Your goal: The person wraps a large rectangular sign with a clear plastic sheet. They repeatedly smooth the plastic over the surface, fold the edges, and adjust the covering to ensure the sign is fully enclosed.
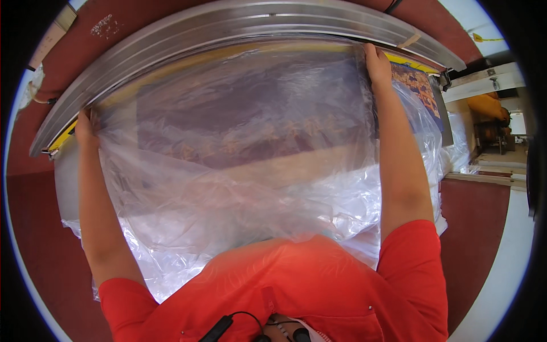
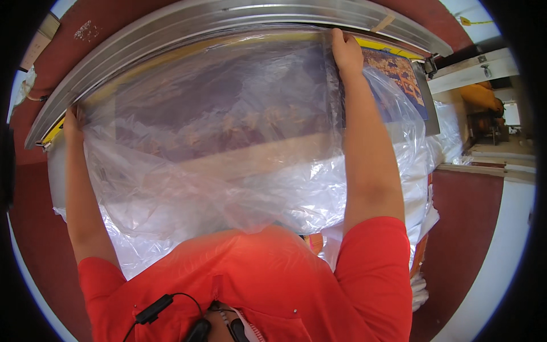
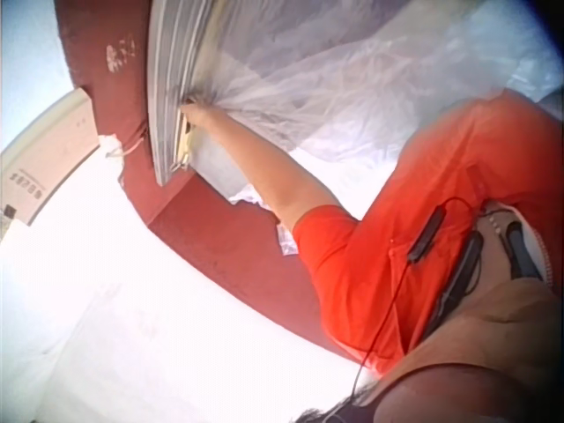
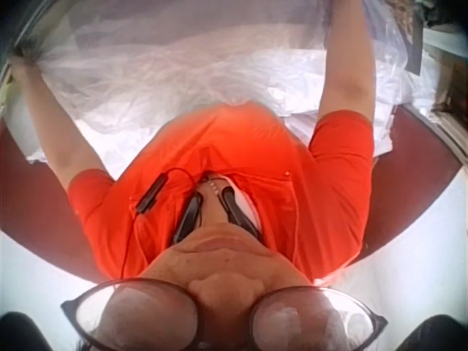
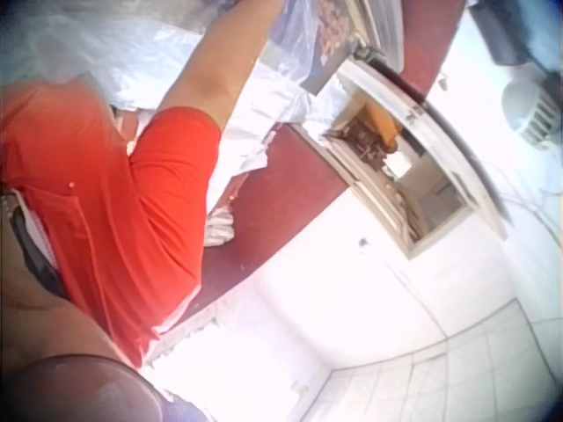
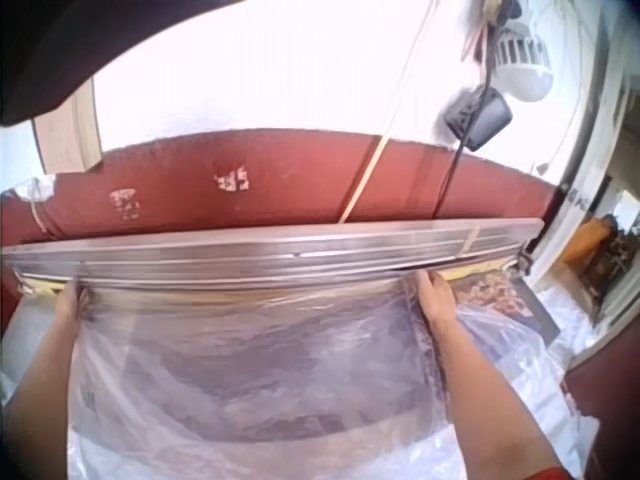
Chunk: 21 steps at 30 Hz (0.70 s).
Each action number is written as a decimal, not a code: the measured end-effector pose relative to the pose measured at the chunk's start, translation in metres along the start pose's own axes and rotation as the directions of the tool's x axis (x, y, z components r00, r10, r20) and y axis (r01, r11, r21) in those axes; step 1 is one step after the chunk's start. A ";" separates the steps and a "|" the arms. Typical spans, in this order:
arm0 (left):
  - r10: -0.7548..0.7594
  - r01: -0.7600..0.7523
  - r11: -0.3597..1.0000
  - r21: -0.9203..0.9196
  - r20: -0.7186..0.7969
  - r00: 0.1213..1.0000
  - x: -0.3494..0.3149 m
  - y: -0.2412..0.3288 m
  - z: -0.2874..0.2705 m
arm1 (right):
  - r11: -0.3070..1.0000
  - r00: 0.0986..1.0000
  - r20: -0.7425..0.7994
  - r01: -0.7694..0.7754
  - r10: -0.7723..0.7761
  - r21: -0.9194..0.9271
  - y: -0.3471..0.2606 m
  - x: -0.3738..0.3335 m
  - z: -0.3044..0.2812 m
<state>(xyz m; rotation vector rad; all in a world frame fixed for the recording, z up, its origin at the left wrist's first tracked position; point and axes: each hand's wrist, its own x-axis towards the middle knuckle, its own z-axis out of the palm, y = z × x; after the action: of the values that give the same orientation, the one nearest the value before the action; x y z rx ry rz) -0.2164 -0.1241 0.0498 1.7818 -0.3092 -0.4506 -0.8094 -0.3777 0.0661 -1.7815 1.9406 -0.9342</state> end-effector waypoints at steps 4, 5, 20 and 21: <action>0.086 -0.103 0.994 0.045 0.283 0.955 -0.020 0.025 -0.034 | 0.980 0.974 0.132 0.192 -0.183 -0.056 -0.022 -0.010 -0.013; 0.130 -0.179 0.978 0.111 0.350 0.928 -0.036 0.037 -0.048 | 0.962 0.961 0.143 0.251 -0.236 -0.103 -0.033 -0.021 -0.017; 0.545 -0.815 0.502 0.290 0.625 0.558 -0.277 0.020 -0.046 | 0.819 0.479 0.666 0.374 -0.572 0.435 -0.146 -0.236 -0.029; 0.576 -0.843 0.519 0.140 0.672 0.466 -0.303 0.038 -0.007 | 0.812 0.490 0.651 0.405 -0.580 0.420 -0.145 -0.238 -0.037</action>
<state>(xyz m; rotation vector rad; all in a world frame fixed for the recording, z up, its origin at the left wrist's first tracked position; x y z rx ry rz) -0.4814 0.0045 0.1307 1.7014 -1.6943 -0.2341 -0.6890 -0.1364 0.1474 -2.1543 0.7550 -0.3612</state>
